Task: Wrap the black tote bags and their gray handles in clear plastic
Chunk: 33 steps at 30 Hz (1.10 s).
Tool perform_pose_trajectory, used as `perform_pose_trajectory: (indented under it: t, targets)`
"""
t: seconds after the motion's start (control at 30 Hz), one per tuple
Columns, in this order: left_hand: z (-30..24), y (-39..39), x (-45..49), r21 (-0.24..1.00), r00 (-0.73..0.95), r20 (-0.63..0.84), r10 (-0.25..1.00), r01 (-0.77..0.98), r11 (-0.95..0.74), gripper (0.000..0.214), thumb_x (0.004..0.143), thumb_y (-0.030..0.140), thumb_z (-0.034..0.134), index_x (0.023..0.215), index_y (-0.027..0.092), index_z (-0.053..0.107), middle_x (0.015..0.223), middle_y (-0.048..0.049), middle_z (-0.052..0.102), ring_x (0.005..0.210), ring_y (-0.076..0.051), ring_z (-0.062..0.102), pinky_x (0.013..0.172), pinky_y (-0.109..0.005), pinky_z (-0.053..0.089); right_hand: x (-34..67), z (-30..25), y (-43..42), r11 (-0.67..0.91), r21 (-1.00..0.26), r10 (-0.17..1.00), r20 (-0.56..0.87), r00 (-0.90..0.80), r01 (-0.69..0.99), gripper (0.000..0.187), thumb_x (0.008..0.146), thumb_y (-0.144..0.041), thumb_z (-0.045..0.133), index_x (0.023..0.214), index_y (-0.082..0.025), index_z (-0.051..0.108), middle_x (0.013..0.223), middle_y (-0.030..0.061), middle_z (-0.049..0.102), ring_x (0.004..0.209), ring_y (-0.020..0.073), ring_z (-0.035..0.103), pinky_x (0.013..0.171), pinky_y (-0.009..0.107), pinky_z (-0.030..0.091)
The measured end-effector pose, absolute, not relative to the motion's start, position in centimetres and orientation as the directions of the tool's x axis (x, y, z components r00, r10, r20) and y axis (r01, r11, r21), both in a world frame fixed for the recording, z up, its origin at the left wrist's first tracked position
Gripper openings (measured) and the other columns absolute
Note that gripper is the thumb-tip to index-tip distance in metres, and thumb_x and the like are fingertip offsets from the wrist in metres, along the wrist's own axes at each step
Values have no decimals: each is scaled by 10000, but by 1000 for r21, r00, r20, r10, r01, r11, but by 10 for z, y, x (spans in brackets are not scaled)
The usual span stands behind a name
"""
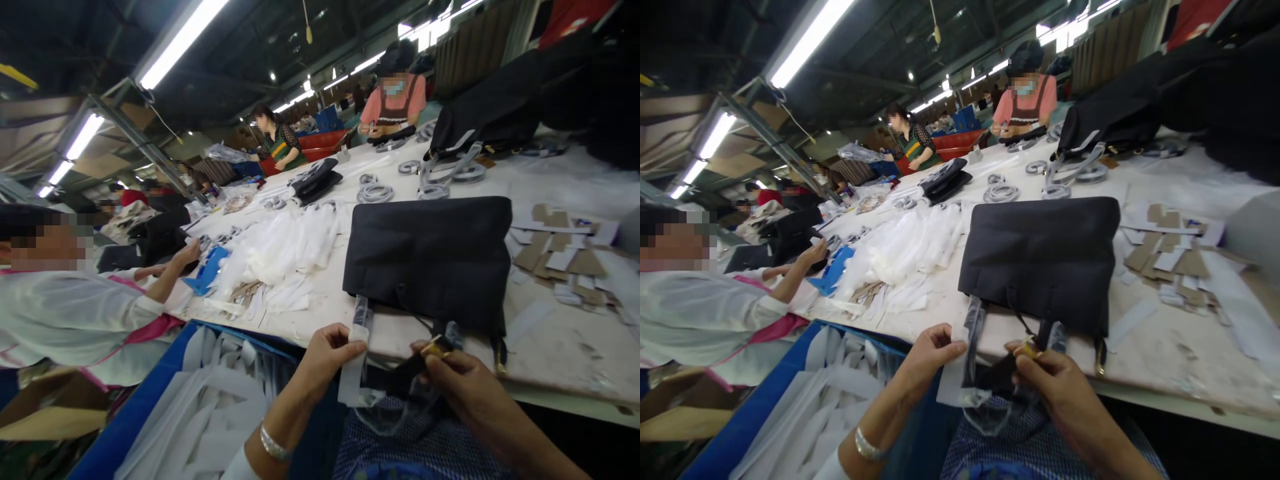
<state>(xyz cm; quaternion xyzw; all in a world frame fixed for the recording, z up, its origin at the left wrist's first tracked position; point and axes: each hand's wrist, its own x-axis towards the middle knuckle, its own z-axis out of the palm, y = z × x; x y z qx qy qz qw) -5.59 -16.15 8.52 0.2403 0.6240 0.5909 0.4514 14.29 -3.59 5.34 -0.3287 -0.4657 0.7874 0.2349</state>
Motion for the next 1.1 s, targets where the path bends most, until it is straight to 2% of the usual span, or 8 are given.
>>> perform_pose_trajectory:
  t: [0.1,0.23,0.47,0.6,0.73,0.87,0.97,1.1]
  targets:
    - [76,-171,-51,947,-473,-316,822,-208,245,342,609,348,889,717,134,644,679,-1,660,603,-95,541,603,-208,391,138,61,-29,-522,-819,762,-322,-563,-237,414,523,-557,900,745,-224,792,1111,59,695,788,188,623,723,301,586]
    - [72,-172,-44,941,-459,-338,822,-163,296,328,612,353,882,729,129,674,647,0,652,572,-94,531,586,-214,382,128,70,-25,-503,-818,768,-273,-580,-281,351,563,-499,907,773,-239,800,1069,47,706,792,161,606,714,258,575]
    - [77,-169,-39,931,-390,-365,845,-164,326,285,628,332,865,763,130,715,671,-19,678,576,-106,554,585,-220,396,120,70,-28,-405,-891,766,-209,-608,-205,416,598,-548,874,824,-206,800,1066,72,714,789,173,608,747,289,542]
    - [80,-169,-36,928,-369,-372,851,-166,334,282,637,347,855,784,134,746,673,-30,686,574,-117,565,578,-224,415,122,61,-29,-425,-903,670,-271,-691,-58,465,677,-552,825,974,-196,791,1042,78,726,824,208,640,792,323,535]
    - [78,-168,-32,925,-339,-380,861,-133,356,290,700,387,809,861,148,776,724,-42,704,602,-132,581,581,-229,437,125,56,-35,-309,-949,569,-234,-788,59,427,752,-537,775,1010,-197,787,1008,71,735,999,264,628,927,341,488]
    - [75,-170,-28,929,-316,-368,875,-88,359,274,746,400,774,868,154,784,740,-42,710,606,-116,571,585,-215,423,130,57,-36,-486,-874,569,-302,-765,-17,519,812,-601,688,1132,-195,739,868,47,697,791,182,611,784,299,524]
    - [74,-172,-23,913,-300,-408,862,-101,396,287,753,415,767,851,145,781,745,-54,715,595,-116,572,586,-221,418,131,57,-34,-600,-786,626,-345,-699,-150,397,772,-541,759,966,-195,760,807,15,655,676,118,549,664,228,507]
    - [73,-170,-15,908,-299,-420,857,-118,403,323,765,437,749,865,132,779,726,-56,702,577,-114,546,561,-218,384,128,56,-35,-485,-872,640,-304,-705,-64,326,728,-456,822,872,-177,737,786,7,658,727,128,578,735,237,502]
